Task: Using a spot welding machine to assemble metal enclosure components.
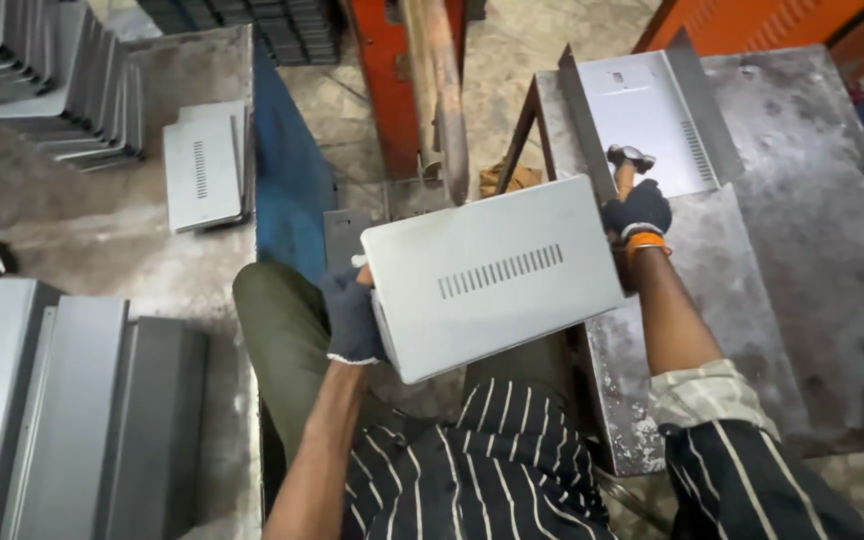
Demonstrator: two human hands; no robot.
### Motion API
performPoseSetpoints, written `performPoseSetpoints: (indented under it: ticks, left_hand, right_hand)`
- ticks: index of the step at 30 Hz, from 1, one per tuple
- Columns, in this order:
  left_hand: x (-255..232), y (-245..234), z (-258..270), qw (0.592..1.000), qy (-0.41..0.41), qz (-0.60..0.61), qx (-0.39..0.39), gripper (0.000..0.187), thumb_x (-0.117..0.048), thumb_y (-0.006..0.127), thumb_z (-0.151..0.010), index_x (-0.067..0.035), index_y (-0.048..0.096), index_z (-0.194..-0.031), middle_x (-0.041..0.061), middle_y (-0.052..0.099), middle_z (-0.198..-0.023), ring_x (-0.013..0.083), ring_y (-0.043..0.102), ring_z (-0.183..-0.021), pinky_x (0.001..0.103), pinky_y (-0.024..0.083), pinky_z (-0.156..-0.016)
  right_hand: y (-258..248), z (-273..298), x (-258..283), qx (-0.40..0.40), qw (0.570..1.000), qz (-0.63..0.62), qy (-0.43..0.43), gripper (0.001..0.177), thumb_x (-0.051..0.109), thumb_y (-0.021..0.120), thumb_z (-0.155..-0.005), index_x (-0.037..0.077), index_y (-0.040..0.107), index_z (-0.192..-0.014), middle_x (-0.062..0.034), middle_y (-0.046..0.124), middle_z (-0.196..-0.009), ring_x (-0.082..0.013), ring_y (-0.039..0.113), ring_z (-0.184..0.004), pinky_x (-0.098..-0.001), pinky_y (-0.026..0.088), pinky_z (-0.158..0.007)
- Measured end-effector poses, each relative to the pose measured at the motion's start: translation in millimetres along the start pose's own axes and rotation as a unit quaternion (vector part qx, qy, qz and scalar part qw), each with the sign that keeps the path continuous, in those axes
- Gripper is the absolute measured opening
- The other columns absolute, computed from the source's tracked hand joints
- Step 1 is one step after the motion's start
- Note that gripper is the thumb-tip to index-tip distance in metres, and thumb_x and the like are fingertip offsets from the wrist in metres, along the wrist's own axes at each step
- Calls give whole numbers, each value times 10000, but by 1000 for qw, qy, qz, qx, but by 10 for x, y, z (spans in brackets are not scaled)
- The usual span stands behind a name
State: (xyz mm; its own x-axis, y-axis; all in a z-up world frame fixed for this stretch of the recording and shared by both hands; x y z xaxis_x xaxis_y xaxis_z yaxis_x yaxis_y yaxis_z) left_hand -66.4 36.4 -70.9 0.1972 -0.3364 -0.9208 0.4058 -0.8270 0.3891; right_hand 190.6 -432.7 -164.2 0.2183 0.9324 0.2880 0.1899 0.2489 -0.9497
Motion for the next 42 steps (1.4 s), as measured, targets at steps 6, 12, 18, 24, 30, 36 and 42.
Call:
performPoseSetpoints:
  ticks: [6,12,18,24,30,36,42]
  left_hand:
    - [97,136,72,1000,-19,-9,-12,346,-163,717,-1006,-23,651,-697,-30,605,-661,59,497,-556,270,362,-474]
    - [128,314,195,993,-64,89,-35,224,-155,677,-978,-12,707,-808,-4,686,-734,82,603,-599,274,456,-531]
    - [91,558,354,990,-65,101,-69,206,-116,660,-905,28,717,-769,65,679,-689,138,599,-544,312,448,-470]
    - [388,436,401,974,-58,102,-196,341,-93,742,-908,-110,479,-691,9,554,-643,131,554,-543,345,479,-484]
    - [419,433,368,987,-55,81,-131,396,-129,728,-889,-55,486,-585,42,532,-582,137,487,-489,351,373,-437]
    - [604,362,349,985,-58,58,-155,460,-106,735,-962,-34,453,-606,3,494,-617,109,420,-546,347,340,-477]
    - [463,404,354,987,57,-103,-113,321,-160,666,-978,0,550,-724,-27,474,-798,111,493,-712,370,447,-621]
  right_hand:
    - [168,-102,-514,150,974,106,-131,323,291,711,-913,-9,708,-1030,-243,742,-984,-378,715,-885,-441,547,-761]
    - [-1481,1617,87,97,832,-546,10,211,197,645,-984,19,661,-1096,-112,677,-898,-232,669,-746,-355,559,-659]
    - [-1960,3107,282,-40,680,-727,82,205,239,611,-1085,36,633,-1093,-66,626,-809,-180,601,-653,-310,509,-587]
    - [-2206,3854,1019,-29,885,-400,-235,355,198,769,-855,8,654,-1132,-47,740,-837,-158,726,-667,-295,582,-578]
    - [-2375,4017,1644,-18,873,-336,-354,427,238,825,-756,40,664,-1100,-131,716,-892,-321,704,-754,-419,554,-679]
    - [-2465,4050,1592,-86,842,-319,-427,397,212,801,-820,53,603,-1126,-147,690,-1049,-367,683,-894,-487,534,-770]
    - [-2007,4039,1357,45,895,-364,-252,287,180,842,-796,76,660,-993,-132,701,-933,-337,690,-848,-441,525,-706]
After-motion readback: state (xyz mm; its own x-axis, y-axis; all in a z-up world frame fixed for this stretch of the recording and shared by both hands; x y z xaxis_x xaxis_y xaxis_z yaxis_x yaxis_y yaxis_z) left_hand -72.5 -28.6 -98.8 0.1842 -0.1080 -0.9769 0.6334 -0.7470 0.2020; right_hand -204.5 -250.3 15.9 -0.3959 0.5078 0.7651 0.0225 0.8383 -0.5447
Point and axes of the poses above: each hand's wrist, its own z-axis away from the middle knuckle, its own y-axis out of the palm, x = y × z, the point moved 4 cm from there along -z, towards the middle knuckle
